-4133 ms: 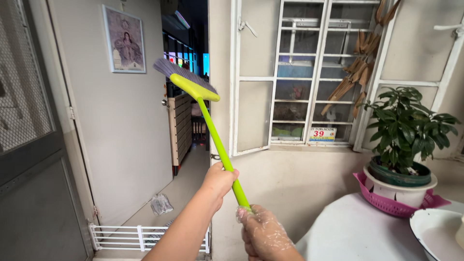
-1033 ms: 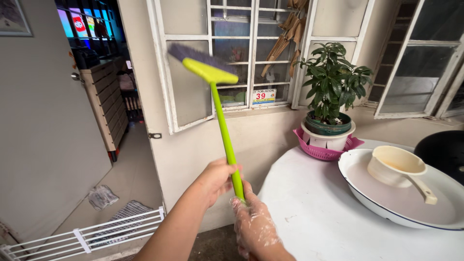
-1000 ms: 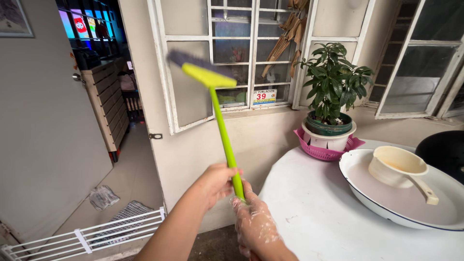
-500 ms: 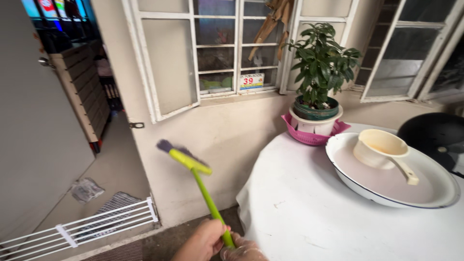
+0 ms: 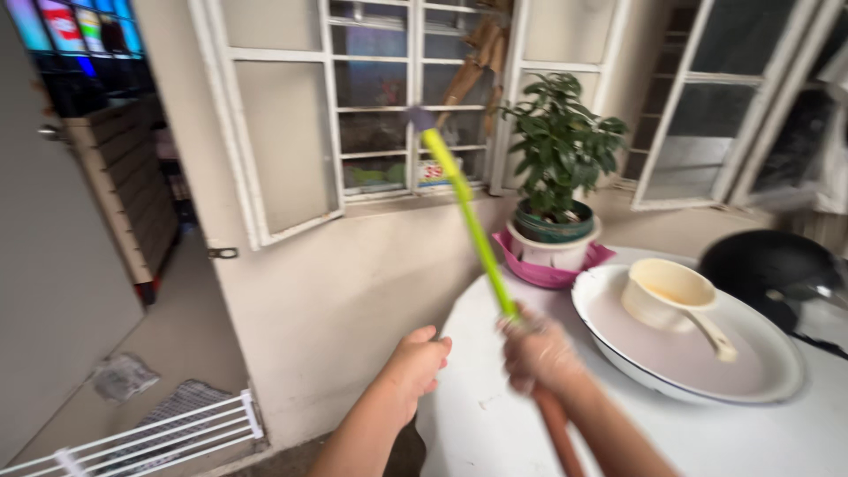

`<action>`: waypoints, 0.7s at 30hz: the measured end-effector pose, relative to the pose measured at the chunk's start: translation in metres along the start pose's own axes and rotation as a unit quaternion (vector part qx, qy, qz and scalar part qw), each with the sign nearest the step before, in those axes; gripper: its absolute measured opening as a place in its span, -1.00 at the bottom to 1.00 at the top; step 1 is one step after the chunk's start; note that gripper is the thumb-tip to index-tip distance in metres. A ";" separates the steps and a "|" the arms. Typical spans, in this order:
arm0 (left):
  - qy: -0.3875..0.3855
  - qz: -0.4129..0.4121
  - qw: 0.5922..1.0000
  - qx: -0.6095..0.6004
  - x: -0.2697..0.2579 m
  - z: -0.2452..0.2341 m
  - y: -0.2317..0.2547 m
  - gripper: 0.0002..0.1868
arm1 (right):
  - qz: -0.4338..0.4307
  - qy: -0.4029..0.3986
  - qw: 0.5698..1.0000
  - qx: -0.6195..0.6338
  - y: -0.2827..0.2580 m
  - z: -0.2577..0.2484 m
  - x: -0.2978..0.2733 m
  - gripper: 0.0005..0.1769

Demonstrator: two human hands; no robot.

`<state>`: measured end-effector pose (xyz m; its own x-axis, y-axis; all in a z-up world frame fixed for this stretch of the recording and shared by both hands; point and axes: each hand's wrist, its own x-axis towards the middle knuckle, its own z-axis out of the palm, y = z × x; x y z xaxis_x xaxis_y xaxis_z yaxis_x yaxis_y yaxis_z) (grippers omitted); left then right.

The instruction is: The person cleans a door screen and an exterior wall using a long-handled brush while wearing gloves.

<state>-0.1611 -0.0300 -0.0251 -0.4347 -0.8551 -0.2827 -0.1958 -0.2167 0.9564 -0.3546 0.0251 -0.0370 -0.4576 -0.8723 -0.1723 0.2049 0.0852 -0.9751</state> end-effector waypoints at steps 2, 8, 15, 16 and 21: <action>0.016 -0.005 1.000 -0.006 -0.005 -0.009 -0.002 -0.30 | 0.011 -0.031 0.999 0.004 -0.022 -0.015 0.045 -0.82; 0.098 -0.020 0.995 -0.007 -0.022 -0.058 -0.002 -0.36 | 0.072 -0.104 0.989 0.077 -0.059 -0.021 0.130 -0.86; 0.133 -0.008 0.991 -0.019 -0.028 -0.085 -0.027 -0.39 | 0.098 -0.148 0.984 -0.026 -0.046 0.052 0.076 -0.81; 0.134 -0.010 0.991 -0.018 -0.030 -0.086 -0.031 -0.39 | 0.110 -0.167 0.980 -0.018 -0.041 0.057 0.066 -0.77; 0.136 -0.012 0.991 -0.018 -0.036 -0.089 -0.034 -0.41 | 0.140 -0.225 0.945 0.193 -0.020 0.029 0.052 -0.88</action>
<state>-0.0605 -0.0333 -0.0409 -0.1771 -0.9434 -0.2805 -0.1694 -0.2515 0.9529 -0.3568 -0.0358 -0.0222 0.0575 -0.9655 -0.2541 0.6039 0.2363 -0.7612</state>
